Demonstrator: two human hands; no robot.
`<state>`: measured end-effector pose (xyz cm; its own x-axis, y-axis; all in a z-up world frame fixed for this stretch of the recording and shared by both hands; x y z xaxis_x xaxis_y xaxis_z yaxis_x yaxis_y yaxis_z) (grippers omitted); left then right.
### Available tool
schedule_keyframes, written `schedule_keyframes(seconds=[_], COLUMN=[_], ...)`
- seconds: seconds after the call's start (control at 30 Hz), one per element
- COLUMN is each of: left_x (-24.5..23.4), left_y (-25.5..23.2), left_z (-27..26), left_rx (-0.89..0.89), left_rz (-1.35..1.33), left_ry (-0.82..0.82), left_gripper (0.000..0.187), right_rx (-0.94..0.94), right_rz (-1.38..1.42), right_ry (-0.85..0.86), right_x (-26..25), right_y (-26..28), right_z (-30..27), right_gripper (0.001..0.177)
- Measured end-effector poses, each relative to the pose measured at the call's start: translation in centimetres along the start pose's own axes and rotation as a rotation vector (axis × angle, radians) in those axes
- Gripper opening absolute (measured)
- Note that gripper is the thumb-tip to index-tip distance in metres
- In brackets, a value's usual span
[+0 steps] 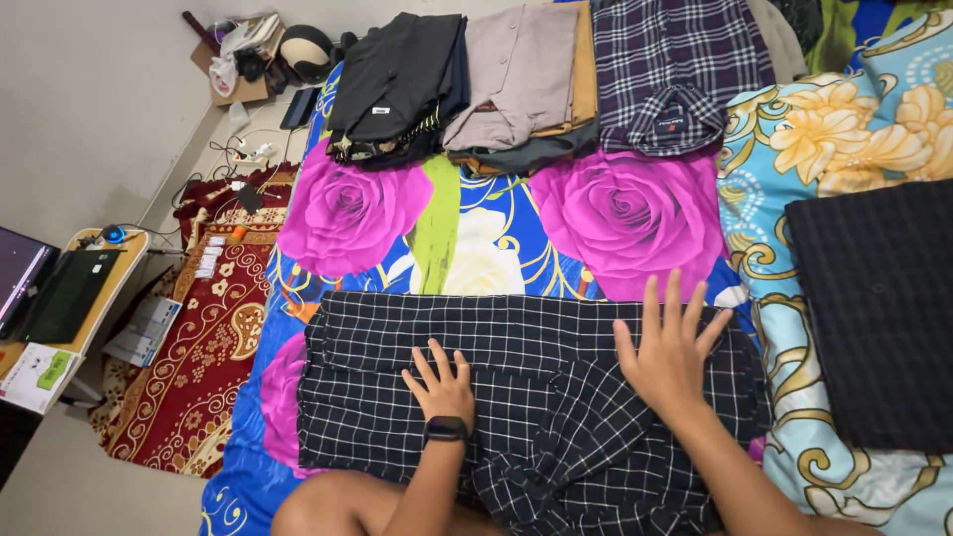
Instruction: Fold a black checkered shirt on a bed.
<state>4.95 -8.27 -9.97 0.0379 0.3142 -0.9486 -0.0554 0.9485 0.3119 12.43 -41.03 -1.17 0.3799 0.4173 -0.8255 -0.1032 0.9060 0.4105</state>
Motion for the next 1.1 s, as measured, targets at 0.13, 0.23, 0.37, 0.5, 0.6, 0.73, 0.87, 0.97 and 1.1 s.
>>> schedule_keyframes(seconds=[0.13, 0.23, 0.37, 0.5, 0.6, 0.73, 0.87, 0.97, 1.1], left_x=[-0.1, 0.6, 1.1, 1.0, 0.9, 1.0, 0.7, 0.4, -0.1], left_y=[-0.4, -0.1, -0.2, -0.3, -0.3, -0.2, -0.3, -0.3, -0.2], left_z=[-0.3, 0.1, 0.2, 0.0, 0.3, 0.2, 0.0, 0.2, 0.2], left_rx=[0.005, 0.007, 0.008, 0.003, 0.009, 0.007, 0.016, 0.013, 0.018], left_rz=[0.013, 0.023, 0.039, 0.052, 0.067, 0.079, 0.085, 0.074, 0.114], left_ry=[0.057, 0.050, -0.022, -0.005, 0.030, 0.039, 0.015, 0.027, 0.005], left_gripper=[0.052, 0.051, 0.048, 0.047, 0.051, 0.049, 0.050, 0.050, 0.049], right_rx=[-0.041, 0.065, 0.076, 0.079, -0.079, -0.113, 0.086, 0.134, 0.154], right_rz=[0.184, -0.244, -0.322, -0.216, 0.027, 0.108, -0.111, -0.324, -0.332], right_ry=[-0.074, 0.197, 0.164, 0.185, 0.046, 0.014, 0.080, 0.181, 0.165], right_x=[1.6, 5.5, 5.1, 2.6, -0.1, 0.3, 3.8, 5.3, 4.9], right_y=[-1.8, -3.9, -3.4, -0.6, 2.1, 1.6, -2.6, -3.9, -3.3], right_z=[-0.9, -1.5, -1.3, -0.4, 0.3, 0.2, -0.5, -0.7, -0.7], right_gripper=[0.075, 0.076, 0.076, 0.078, 0.075, 0.074, 0.080, 0.083, 0.083])
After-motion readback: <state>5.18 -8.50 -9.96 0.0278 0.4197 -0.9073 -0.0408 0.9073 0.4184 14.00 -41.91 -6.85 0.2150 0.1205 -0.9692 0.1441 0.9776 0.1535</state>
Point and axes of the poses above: each hand's wrist, its own z-axis towards the middle knuckle, its own x-axis out of the palm, y = z × x, the point moved 3 cm from there along z, towards the middle knuckle, and after that the axes turned 10 degrees about x, right-handed, at the moved point
